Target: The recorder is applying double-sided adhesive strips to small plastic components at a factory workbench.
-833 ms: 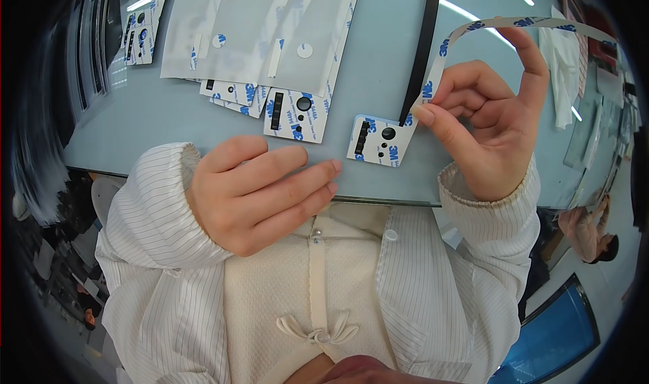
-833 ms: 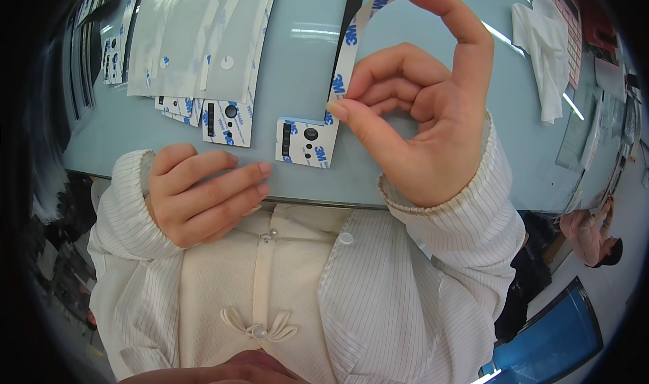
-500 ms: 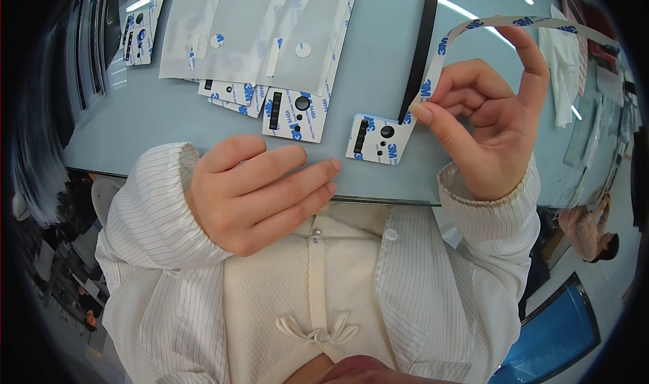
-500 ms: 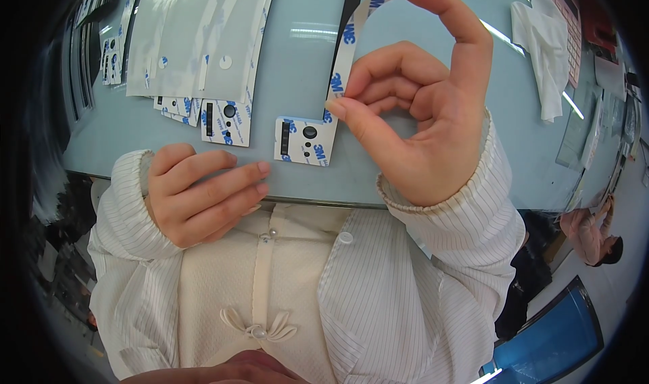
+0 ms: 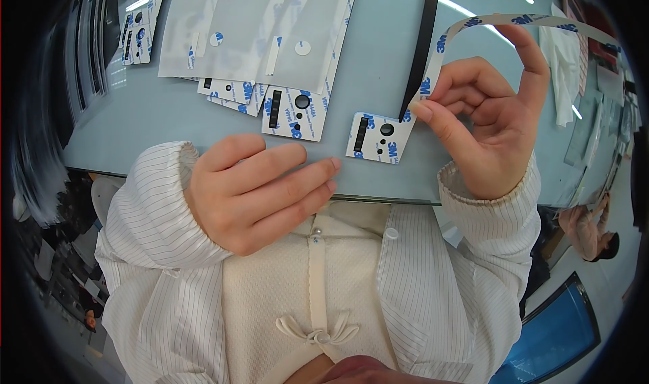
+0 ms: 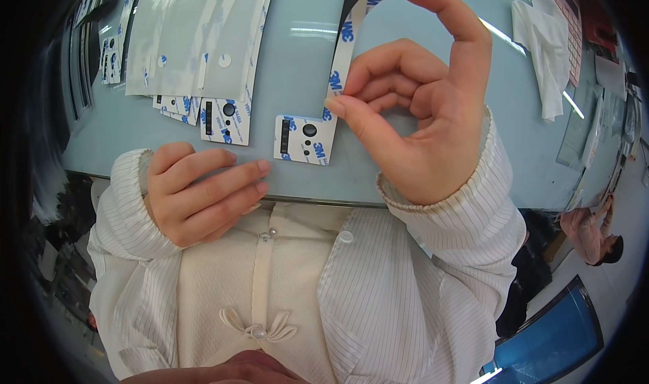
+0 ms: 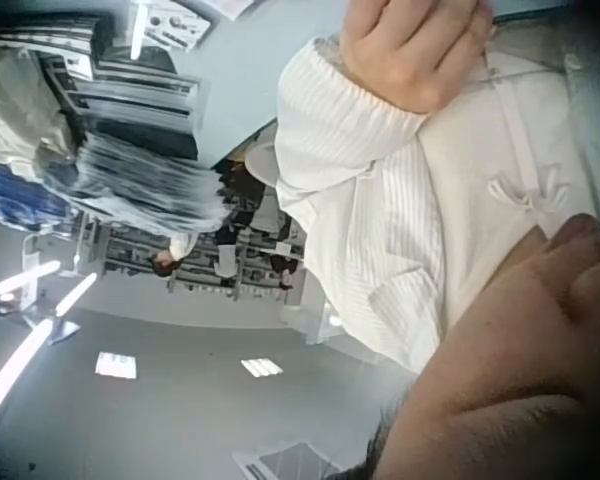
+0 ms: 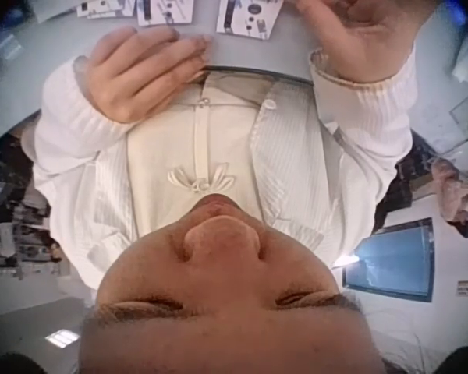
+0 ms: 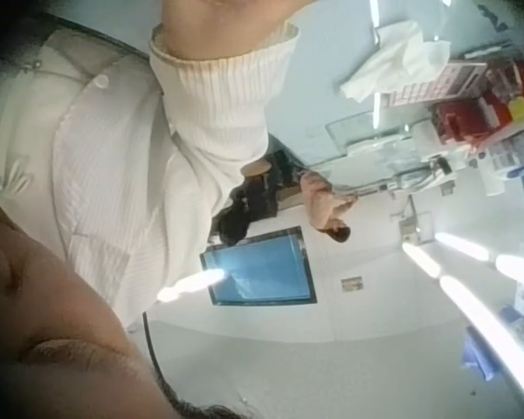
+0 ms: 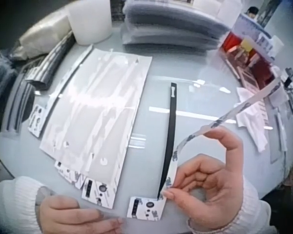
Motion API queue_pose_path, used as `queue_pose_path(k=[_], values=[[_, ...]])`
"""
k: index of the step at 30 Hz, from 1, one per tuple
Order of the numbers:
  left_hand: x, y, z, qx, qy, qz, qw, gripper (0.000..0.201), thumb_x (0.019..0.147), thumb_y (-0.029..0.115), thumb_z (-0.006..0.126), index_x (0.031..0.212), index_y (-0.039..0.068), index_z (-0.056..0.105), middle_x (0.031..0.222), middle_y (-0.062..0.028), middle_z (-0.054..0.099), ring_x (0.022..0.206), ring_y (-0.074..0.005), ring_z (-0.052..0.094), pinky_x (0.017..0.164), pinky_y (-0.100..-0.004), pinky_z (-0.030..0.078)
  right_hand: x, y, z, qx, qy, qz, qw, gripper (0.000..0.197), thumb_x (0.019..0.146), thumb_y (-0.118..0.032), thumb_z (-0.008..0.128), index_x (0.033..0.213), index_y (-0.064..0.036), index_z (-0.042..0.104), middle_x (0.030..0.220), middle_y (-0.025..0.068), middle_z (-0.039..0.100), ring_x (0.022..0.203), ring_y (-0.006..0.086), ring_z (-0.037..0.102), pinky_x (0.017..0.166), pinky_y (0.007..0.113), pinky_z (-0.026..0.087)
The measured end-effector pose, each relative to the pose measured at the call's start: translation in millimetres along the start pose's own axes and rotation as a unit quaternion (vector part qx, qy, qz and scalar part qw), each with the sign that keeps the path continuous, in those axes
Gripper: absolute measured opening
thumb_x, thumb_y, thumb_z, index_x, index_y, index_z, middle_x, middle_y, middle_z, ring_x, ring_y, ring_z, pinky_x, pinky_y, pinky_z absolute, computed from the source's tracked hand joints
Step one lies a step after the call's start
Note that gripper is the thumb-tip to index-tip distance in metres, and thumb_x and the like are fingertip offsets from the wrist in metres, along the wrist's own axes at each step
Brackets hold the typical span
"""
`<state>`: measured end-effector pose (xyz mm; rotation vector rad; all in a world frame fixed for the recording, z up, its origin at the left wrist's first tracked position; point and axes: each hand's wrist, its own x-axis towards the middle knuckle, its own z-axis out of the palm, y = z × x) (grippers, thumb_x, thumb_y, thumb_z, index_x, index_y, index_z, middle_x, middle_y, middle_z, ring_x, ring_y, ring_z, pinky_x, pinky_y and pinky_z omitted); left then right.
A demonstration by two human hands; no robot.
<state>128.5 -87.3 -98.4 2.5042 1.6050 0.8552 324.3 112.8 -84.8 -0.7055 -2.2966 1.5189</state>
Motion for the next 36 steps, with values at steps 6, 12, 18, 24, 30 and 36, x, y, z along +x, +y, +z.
queue_pose_path(k=[6, 12, 18, 24, 30, 36], values=[[-0.6, -0.3, 0.3, 0.001, 0.004, 0.003, 1.000, 0.023, 0.067, 0.012, 0.073, 0.089, 0.005, 0.072, 0.102, -0.0063, 0.072, 0.086, -0.0190, 0.063, 0.072, -0.0291, 0.043, -0.7, 2.4, 0.3, -0.013, 0.003, -0.012, 1.000, 0.091, 0.080, 0.012, 0.070, 0.150, -0.0036, 0.013, 0.093, 0.0138, 0.065, 0.083, 0.0160, 0.070, 0.077, 0.024, 0.059], [0.7, 1.3, -1.3, 0.005, -0.008, -0.005, 1.000, 0.025, 0.071, 0.012, 0.073, 0.096, 0.008, 0.073, 0.106, -0.0039, 0.072, 0.090, -0.0172, 0.062, 0.074, -0.0278, 0.042, -1.0, 0.9, 1.0, -0.016, 0.007, -0.006, 1.000, 0.091, 0.080, 0.013, 0.070, 0.150, -0.0031, 0.013, 0.093, 0.0137, 0.065, 0.083, 0.0157, 0.069, 0.077, 0.024, 0.059], [3.2, 0.5, 4.7, 0.041, -0.032, 0.010, 0.999, 0.022, 0.083, 0.013, 0.070, 0.105, 0.010, 0.072, 0.119, 0.0004, 0.071, 0.098, -0.0155, 0.061, 0.075, -0.0255, 0.042, -1.5, -0.2, 2.3, -0.013, 0.012, -0.005, 1.000, 0.091, 0.080, 0.013, 0.070, 0.149, -0.0024, 0.014, 0.094, 0.0140, 0.066, 0.083, 0.0156, 0.069, 0.076, 0.023, 0.059], [2.4, 1.9, 3.4, 0.067, -0.063, 0.007, 0.996, 0.027, 0.083, 0.016, 0.071, 0.110, 0.015, 0.072, 0.122, 0.0019, 0.071, 0.103, -0.0174, 0.060, 0.081, -0.0257, 0.042, -1.7, -0.4, 1.0, -0.029, 0.005, -0.025, 0.999, 0.091, 0.080, 0.013, 0.070, 0.149, -0.0023, 0.014, 0.094, 0.0142, 0.066, 0.084, 0.0159, 0.070, 0.076, 0.024, 0.059], [3.8, 3.6, 2.6, 0.076, -0.061, -0.001, 0.995, 0.026, 0.083, 0.015, 0.070, 0.109, 0.015, 0.074, 0.122, 0.0031, 0.071, 0.102, -0.0164, 0.059, 0.080, -0.0256, 0.042, -1.8, -3.1, 2.4, -0.029, 0.010, -0.026, 0.999, 0.090, 0.080, 0.013, 0.070, 0.149, -0.0014, 0.014, 0.094, 0.0146, 0.066, 0.084, 0.0163, 0.070, 0.076, 0.024, 0.060], [4.4, 4.2, 4.6, 0.091, -0.055, 0.003, 0.994, 0.026, 0.084, 0.016, 0.069, 0.109, 0.015, 0.074, 0.122, 0.0037, 0.070, 0.101, -0.0168, 0.059, 0.080, -0.0260, 0.042, -1.1, 4.1, 4.5, -0.032, 0.009, -0.067, 0.997, 0.090, 0.079, 0.015, 0.070, 0.148, -0.0012, 0.014, 0.094, 0.0151, 0.066, 0.084, 0.0170, 0.070, 0.077, 0.025, 0.060]])
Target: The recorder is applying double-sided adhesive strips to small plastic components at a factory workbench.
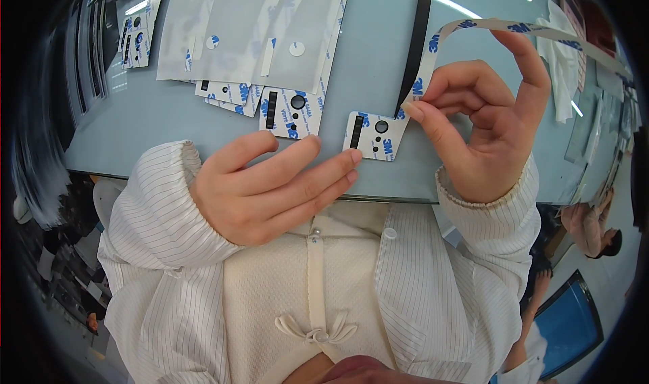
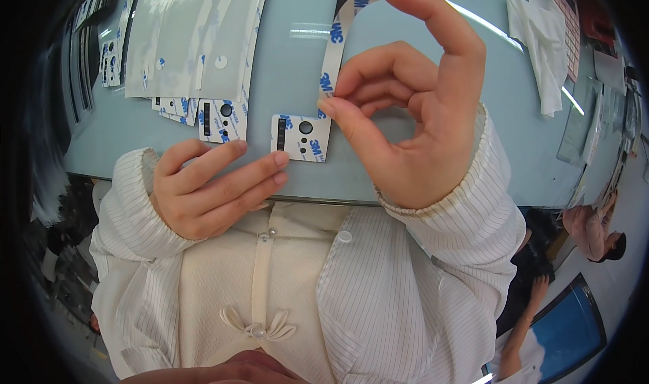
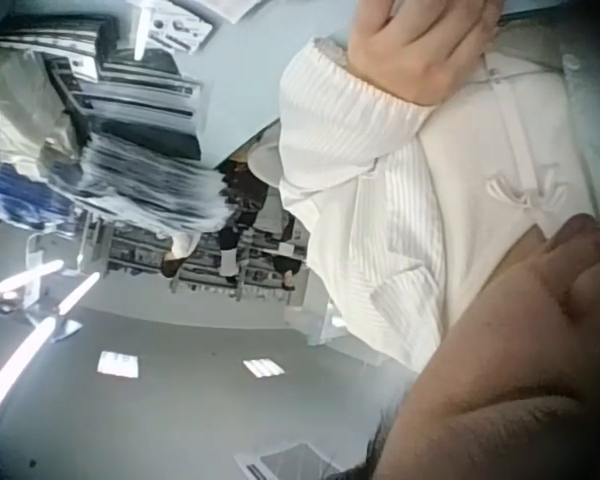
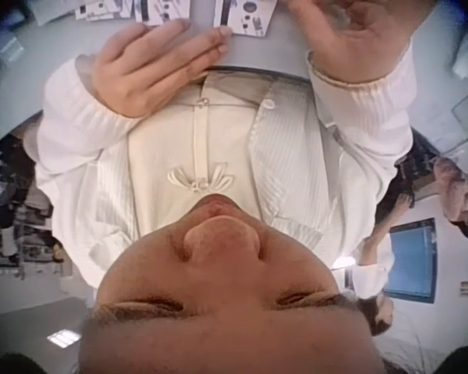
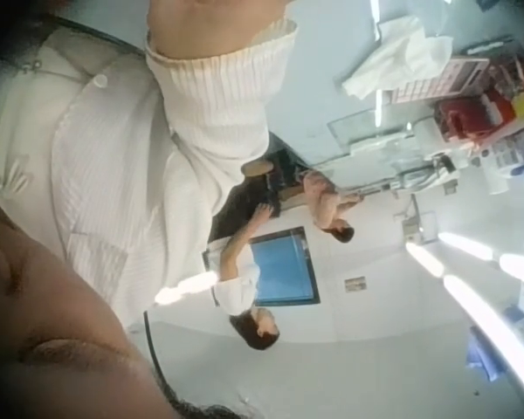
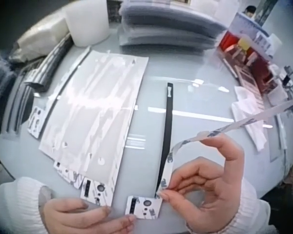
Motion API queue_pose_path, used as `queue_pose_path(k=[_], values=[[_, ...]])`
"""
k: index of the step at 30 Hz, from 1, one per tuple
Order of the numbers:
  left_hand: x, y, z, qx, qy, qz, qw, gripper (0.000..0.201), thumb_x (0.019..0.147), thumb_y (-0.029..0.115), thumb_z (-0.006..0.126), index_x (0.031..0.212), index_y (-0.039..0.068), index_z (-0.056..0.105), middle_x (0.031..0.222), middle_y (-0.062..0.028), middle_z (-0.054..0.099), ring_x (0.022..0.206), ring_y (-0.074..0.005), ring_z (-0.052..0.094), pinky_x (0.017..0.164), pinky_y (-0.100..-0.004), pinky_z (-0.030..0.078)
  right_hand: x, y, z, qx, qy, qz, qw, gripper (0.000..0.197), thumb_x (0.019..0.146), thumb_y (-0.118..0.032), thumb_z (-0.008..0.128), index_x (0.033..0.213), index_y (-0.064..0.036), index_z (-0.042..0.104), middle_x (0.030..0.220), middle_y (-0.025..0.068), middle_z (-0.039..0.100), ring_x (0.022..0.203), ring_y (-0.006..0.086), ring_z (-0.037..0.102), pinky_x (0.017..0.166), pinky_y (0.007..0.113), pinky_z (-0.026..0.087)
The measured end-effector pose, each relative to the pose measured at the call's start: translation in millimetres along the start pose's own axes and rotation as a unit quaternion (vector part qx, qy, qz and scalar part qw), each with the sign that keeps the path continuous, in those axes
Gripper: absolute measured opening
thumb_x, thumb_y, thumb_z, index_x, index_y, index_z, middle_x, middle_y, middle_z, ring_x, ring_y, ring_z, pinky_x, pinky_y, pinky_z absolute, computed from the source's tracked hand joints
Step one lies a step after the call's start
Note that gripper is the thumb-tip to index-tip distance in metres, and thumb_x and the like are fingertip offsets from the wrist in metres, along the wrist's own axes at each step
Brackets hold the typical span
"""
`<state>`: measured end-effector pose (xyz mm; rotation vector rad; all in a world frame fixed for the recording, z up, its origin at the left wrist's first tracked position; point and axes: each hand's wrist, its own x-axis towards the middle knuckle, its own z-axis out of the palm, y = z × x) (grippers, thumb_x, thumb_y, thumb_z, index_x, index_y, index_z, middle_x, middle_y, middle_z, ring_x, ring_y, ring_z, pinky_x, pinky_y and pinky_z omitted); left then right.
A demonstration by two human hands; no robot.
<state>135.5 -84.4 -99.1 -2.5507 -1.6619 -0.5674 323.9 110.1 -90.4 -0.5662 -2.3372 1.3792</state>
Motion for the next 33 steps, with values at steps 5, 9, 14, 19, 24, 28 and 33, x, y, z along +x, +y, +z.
queue_pose_path(k=[5, 9, 14, 19, 24, 28, 33], values=[[4, 3, 1, 0.002, 0.008, 0.012, 1.000, 0.024, 0.088, 0.019, 0.066, 0.111, 0.015, 0.072, 0.124, 0.0019, 0.069, 0.107, -0.0154, 0.060, 0.081, -0.0259, 0.043, -2, -5, 1, 0.001, 0.015, -0.033, 0.999, 0.090, 0.078, 0.016, 0.071, 0.148, -0.0013, 0.015, 0.094, 0.0153, 0.066, 0.084, 0.0175, 0.070, 0.077, 0.025, 0.060], [17, 7, 2, -0.010, -0.025, 0.029, 0.999, 0.032, 0.096, 0.027, 0.055, 0.122, 0.012, 0.067, 0.135, -0.0012, 0.062, 0.121, -0.0162, 0.057, 0.089, -0.0291, 0.045, -5, -3, 3, -0.006, 0.017, -0.030, 0.999, 0.088, 0.078, 0.015, 0.072, 0.145, -0.0015, 0.018, 0.094, 0.0151, 0.066, 0.083, 0.0180, 0.070, 0.076, 0.025, 0.060], [19, 7, 5, -0.036, -0.069, 0.030, 0.997, 0.043, 0.094, 0.030, 0.056, 0.131, 0.009, 0.062, 0.142, -0.0048, 0.056, 0.127, -0.0201, 0.054, 0.096, -0.0342, 0.044, -6, -7, 4, -0.041, 0.021, -0.060, 0.997, 0.087, 0.077, 0.015, 0.072, 0.144, -0.0007, 0.019, 0.095, 0.0152, 0.066, 0.083, 0.0184, 0.070, 0.076, 0.025, 0.060], [20, 7, 2, -0.076, -0.074, 0.018, 0.994, 0.048, 0.092, 0.033, 0.059, 0.132, 0.006, 0.060, 0.142, -0.0070, 0.056, 0.128, -0.0229, 0.053, 0.098, -0.0365, 0.044, 1, -8, -2, -0.166, 0.061, -0.117, 0.977, 0.082, 0.079, 0.007, 0.075, 0.143, 0.0022, 0.023, 0.106, 0.0163, 0.067, 0.080, 0.0181, 0.070, 0.068, 0.025, 0.054], [22, 7, 0, -0.102, -0.070, 0.015, 0.992, 0.048, 0.090, 0.033, 0.060, 0.129, 0.004, 0.061, 0.139, -0.0096, 0.058, 0.126, -0.0259, 0.055, 0.096, -0.0371, 0.045, 7, -8, -13, -0.125, 0.068, -0.066, 0.988, 0.077, 0.078, 0.001, 0.078, 0.140, -0.0003, 0.033, 0.106, 0.0141, 0.068, 0.074, 0.0130, 0.069, 0.066, 0.022, 0.049], [22, 5, -3, -0.119, -0.069, 0.022, 0.990, 0.050, 0.087, 0.034, 0.063, 0.127, 0.004, 0.062, 0.138, -0.0096, 0.059, 0.125, -0.0265, 0.056, 0.095, -0.0372, 0.045, 16, -7, -19, -0.005, 0.052, 0.040, 0.998, 0.073, 0.076, 0.000, 0.080, 0.137, -0.0035, 0.041, 0.100, 0.0099, 0.068, 0.070, 0.0090, 0.066, 0.063, 0.018, 0.046], [27, 1, -5, -0.137, -0.085, 0.018, 0.987, 0.050, 0.086, 0.032, 0.064, 0.128, 0.005, 0.062, 0.138, -0.0084, 0.059, 0.121, -0.0264, 0.058, 0.093, -0.0381, 0.046, 31, -1, -18, 0.016, 0.022, 0.091, 0.995, 0.070, 0.075, -0.001, 0.082, 0.133, -0.0055, 0.042, 0.093, 0.0057, 0.066, 0.068, 0.0050, 0.063, 0.060, 0.016, 0.042]])
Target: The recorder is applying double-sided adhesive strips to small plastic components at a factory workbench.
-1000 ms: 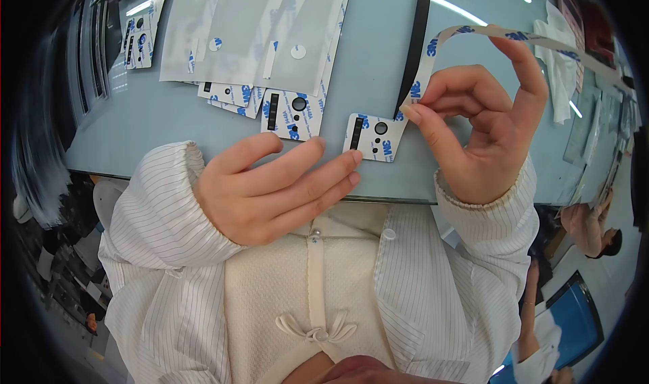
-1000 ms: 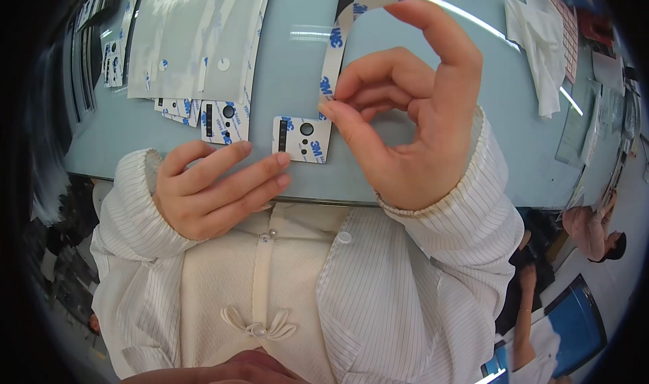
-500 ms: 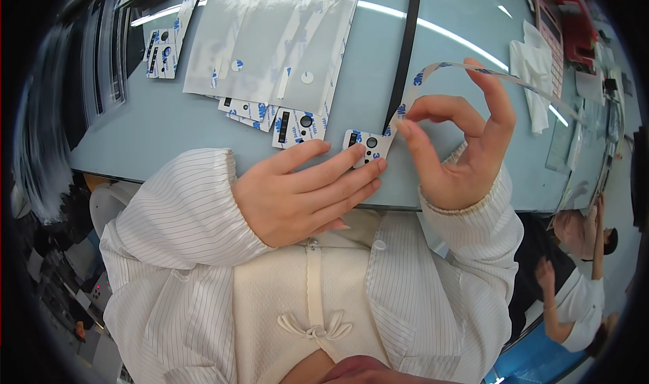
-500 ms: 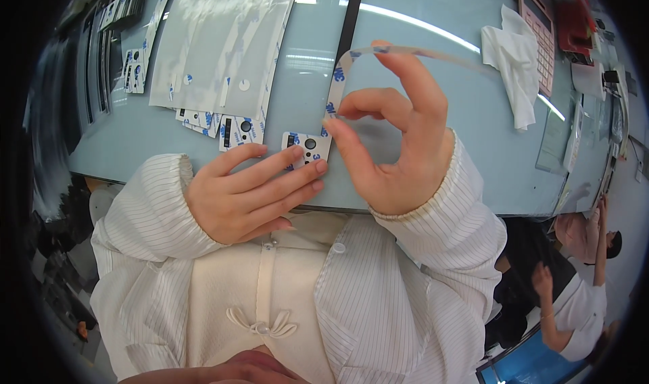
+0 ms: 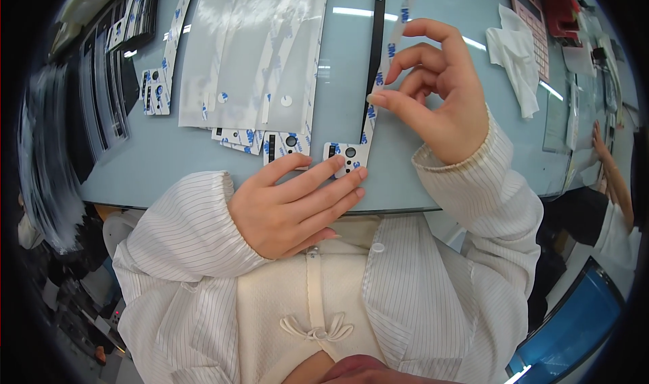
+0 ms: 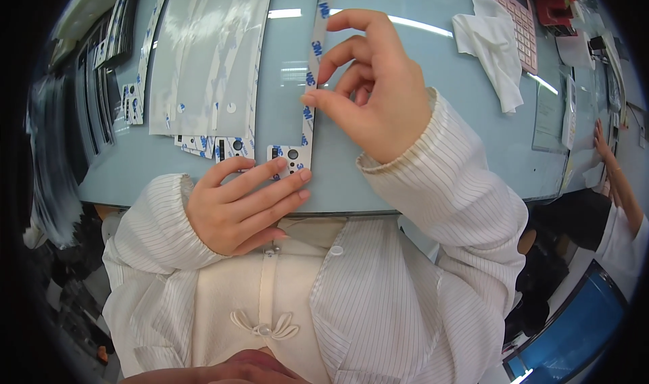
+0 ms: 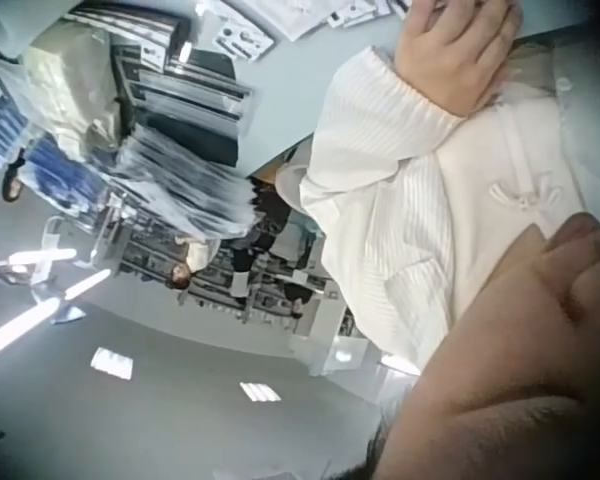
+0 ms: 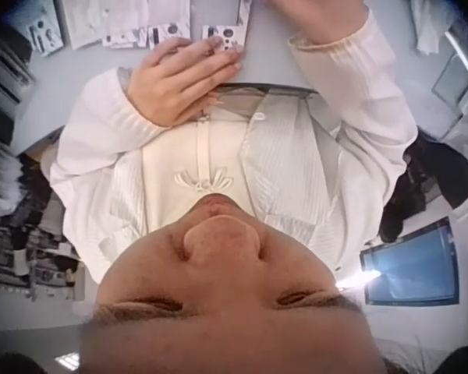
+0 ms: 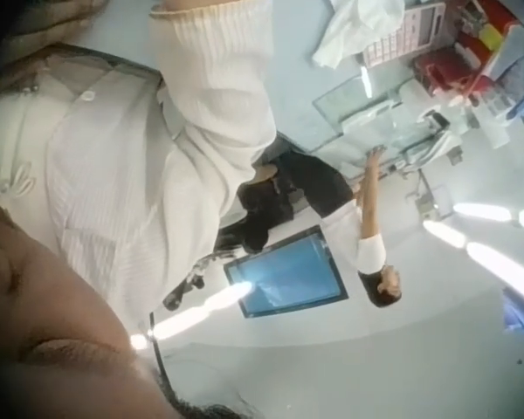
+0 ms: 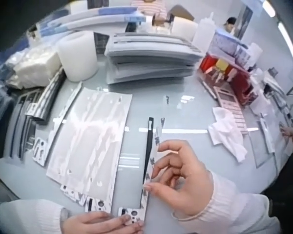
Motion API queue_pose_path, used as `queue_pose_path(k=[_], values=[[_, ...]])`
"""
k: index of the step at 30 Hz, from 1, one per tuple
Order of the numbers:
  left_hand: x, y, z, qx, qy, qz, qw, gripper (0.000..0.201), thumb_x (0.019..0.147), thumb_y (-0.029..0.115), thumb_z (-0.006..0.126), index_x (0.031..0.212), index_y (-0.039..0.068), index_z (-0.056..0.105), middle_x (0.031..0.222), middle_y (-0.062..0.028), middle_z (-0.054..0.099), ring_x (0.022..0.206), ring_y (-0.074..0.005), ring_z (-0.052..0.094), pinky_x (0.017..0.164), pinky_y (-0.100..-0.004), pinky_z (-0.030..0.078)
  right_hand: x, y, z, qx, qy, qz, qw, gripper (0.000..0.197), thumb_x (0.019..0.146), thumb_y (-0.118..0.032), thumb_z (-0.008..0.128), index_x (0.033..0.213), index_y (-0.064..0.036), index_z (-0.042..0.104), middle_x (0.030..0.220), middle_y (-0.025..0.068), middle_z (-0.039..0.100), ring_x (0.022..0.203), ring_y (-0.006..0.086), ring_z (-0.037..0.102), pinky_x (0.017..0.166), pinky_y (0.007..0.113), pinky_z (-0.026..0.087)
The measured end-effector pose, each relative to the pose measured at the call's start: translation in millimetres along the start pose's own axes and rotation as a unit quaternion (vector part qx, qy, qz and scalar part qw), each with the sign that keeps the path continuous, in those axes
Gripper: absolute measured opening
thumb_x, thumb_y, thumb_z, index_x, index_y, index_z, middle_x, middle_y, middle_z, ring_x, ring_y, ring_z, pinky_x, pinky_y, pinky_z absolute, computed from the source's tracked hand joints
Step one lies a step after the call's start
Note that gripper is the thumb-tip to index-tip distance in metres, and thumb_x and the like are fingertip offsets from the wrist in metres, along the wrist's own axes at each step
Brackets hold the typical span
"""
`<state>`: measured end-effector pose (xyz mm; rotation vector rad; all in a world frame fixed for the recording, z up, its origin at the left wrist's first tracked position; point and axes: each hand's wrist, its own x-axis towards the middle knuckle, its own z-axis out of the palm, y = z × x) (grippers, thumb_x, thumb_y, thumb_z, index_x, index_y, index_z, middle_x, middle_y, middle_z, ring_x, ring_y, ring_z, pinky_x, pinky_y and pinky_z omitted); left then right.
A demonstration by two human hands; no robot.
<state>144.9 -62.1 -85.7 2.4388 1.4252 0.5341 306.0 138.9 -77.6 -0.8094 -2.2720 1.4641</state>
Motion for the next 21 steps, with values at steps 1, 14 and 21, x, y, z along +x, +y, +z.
queue_pose_path(k=[1, 14, 21], values=[[2, -1, -3, -0.001, -0.001, 0.001, 1.000, 0.050, 0.086, 0.032, 0.064, 0.128, 0.005, 0.062, 0.138, -0.0084, 0.059, 0.121, -0.0264, 0.058, 0.093, -0.0381, 0.046, 2, 0, 0, -0.011, -0.012, 0.001, 1.000, 0.068, 0.075, -0.001, 0.082, 0.131, -0.0062, 0.043, 0.091, 0.0045, 0.066, 0.067, 0.0032, 0.062, 0.059, 0.015, 0.041], [13, -7, -14, -0.048, -0.023, 0.016, 0.998, 0.046, 0.088, 0.036, 0.063, 0.124, 0.009, 0.066, 0.130, -0.0054, 0.064, 0.109, -0.0226, 0.060, 0.089, -0.0386, 0.047, -1, -4, -1, -0.043, -0.010, 0.006, 0.999, 0.068, 0.074, -0.001, 0.083, 0.128, -0.0067, 0.043, 0.090, 0.0050, 0.065, 0.062, 0.0014, 0.055, 0.056, 0.015, 0.038], [13, -6, -15, -0.043, -0.020, 0.017, 0.999, 0.047, 0.088, 0.038, 0.063, 0.124, 0.010, 0.067, 0.130, -0.0042, 0.064, 0.109, -0.0218, 0.060, 0.090, -0.0383, 0.047, -4, -5, 0, -0.056, -0.010, -0.007, 0.998, 0.067, 0.074, 0.000, 0.083, 0.129, -0.0073, 0.044, 0.091, 0.0069, 0.066, 0.062, 0.0023, 0.055, 0.055, 0.015, 0.039]])
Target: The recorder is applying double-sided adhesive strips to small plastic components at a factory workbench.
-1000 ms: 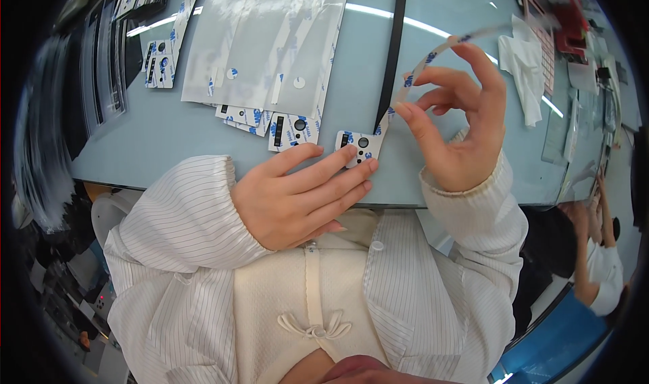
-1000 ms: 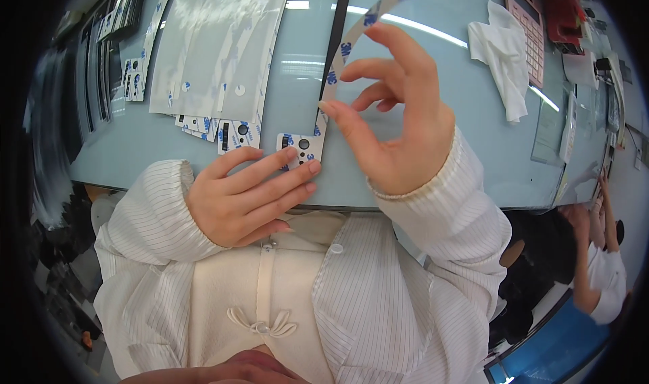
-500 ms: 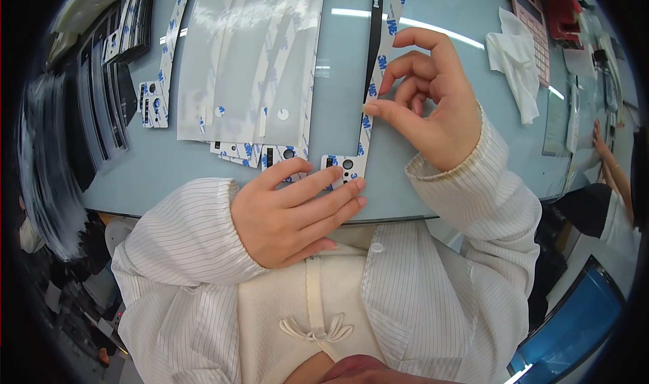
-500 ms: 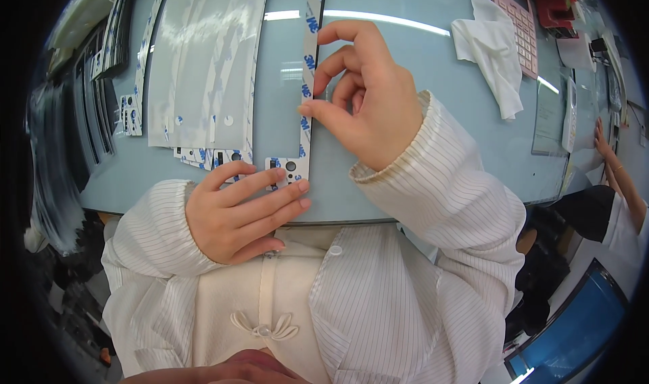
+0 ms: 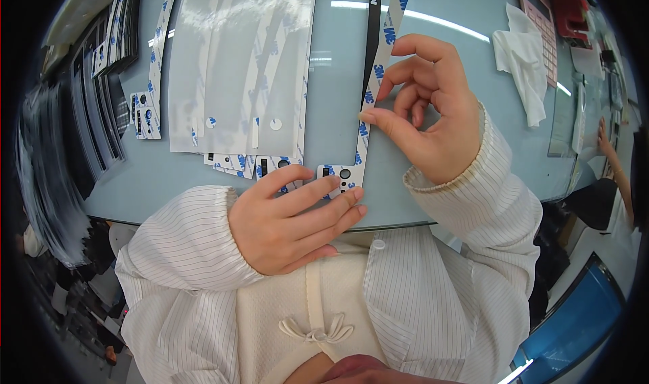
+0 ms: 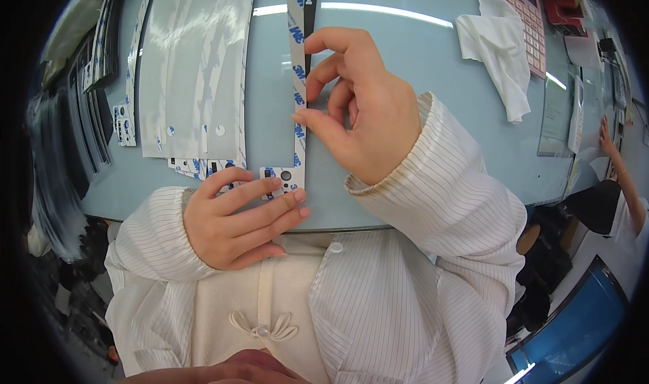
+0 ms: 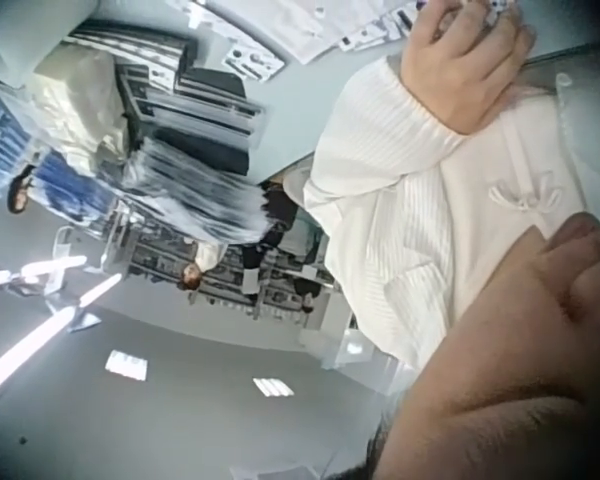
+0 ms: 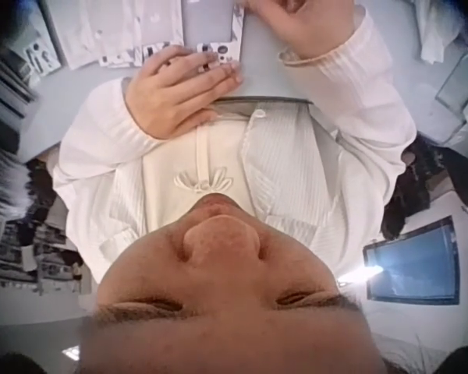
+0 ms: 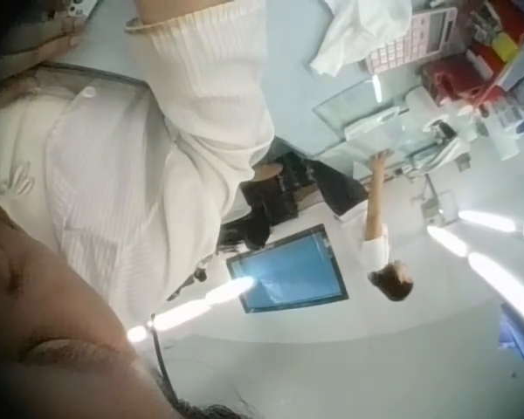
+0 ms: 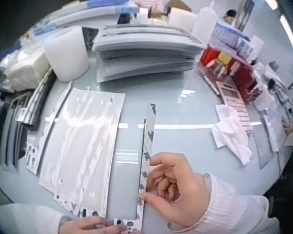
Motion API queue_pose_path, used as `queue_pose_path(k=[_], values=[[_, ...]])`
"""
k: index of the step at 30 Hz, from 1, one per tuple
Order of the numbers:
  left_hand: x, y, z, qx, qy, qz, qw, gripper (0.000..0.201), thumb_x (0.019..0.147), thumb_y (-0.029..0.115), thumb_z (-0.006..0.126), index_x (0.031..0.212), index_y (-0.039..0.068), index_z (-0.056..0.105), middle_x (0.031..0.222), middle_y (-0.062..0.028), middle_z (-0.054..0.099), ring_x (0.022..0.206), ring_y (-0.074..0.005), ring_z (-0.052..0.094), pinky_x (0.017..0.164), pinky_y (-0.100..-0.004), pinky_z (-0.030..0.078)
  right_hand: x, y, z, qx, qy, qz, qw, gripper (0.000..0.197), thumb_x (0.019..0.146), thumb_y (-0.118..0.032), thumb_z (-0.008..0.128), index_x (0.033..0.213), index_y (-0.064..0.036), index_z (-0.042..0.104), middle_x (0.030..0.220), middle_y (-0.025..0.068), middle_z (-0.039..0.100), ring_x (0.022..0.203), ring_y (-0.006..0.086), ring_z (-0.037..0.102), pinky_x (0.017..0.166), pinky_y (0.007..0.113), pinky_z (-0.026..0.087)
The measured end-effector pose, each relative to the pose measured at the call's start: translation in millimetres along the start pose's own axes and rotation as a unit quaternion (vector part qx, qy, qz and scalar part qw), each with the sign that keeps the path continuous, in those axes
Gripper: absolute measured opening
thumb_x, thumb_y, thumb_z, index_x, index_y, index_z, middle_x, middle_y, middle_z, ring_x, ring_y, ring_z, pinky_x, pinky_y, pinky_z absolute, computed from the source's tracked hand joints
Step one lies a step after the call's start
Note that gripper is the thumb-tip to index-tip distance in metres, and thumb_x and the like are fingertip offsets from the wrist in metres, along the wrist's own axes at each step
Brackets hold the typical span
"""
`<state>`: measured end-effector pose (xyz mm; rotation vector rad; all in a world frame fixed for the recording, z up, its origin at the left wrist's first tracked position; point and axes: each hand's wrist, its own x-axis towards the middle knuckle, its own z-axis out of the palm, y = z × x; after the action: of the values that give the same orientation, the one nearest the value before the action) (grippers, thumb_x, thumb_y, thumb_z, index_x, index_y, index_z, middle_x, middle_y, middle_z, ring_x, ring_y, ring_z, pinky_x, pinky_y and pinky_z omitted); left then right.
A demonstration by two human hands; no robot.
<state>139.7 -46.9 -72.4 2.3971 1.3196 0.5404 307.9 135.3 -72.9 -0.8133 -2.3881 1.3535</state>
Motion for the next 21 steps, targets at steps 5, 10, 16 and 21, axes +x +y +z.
queue_pose_path(k=[5, 10, 16, 21], values=[[-1, 1, -1, 0.012, -0.005, -0.001, 1.000, 0.047, 0.087, 0.039, 0.064, 0.125, 0.011, 0.067, 0.130, -0.0032, 0.064, 0.111, -0.0214, 0.060, 0.092, -0.0383, 0.046, -1, 0, 0, -0.023, 0.010, -0.024, 0.999, 0.067, 0.074, 0.001, 0.083, 0.128, -0.0067, 0.044, 0.095, 0.0082, 0.065, 0.061, 0.0028, 0.054, 0.055, 0.016, 0.039], [0, 2, 0, 0.012, -0.007, -0.005, 1.000, 0.048, 0.087, 0.039, 0.064, 0.126, 0.012, 0.067, 0.131, -0.0029, 0.064, 0.112, -0.0212, 0.059, 0.093, -0.0383, 0.045, -4, 0, 0, -0.049, 0.024, -0.052, 0.997, 0.062, 0.076, 0.001, 0.082, 0.126, -0.0051, 0.047, 0.099, 0.0081, 0.065, 0.059, 0.0045, 0.052, 0.054, 0.018, 0.040], [0, 5, 2, 0.006, 0.004, -0.008, 1.000, 0.048, 0.086, 0.039, 0.065, 0.126, 0.012, 0.066, 0.131, -0.0029, 0.064, 0.112, -0.0210, 0.059, 0.093, -0.0382, 0.046, 0, 2, -1, -0.160, 0.078, -0.101, 0.979, 0.040, 0.078, 0.000, 0.080, 0.112, -0.0039, 0.059, 0.095, 0.0009, 0.066, 0.056, 0.0057, 0.048, 0.050, 0.020, 0.040], [1, 4, 3, 0.002, 0.008, -0.008, 1.000, 0.049, 0.085, 0.039, 0.066, 0.126, 0.011, 0.066, 0.130, -0.0034, 0.064, 0.111, -0.0213, 0.059, 0.092, -0.0381, 0.046, 9, 6, -1, -0.185, 0.106, -0.123, 0.969, 0.031, 0.078, -0.006, 0.081, 0.104, -0.0042, 0.063, 0.089, -0.0004, 0.066, 0.054, 0.0058, 0.046, 0.049, 0.020, 0.038]])
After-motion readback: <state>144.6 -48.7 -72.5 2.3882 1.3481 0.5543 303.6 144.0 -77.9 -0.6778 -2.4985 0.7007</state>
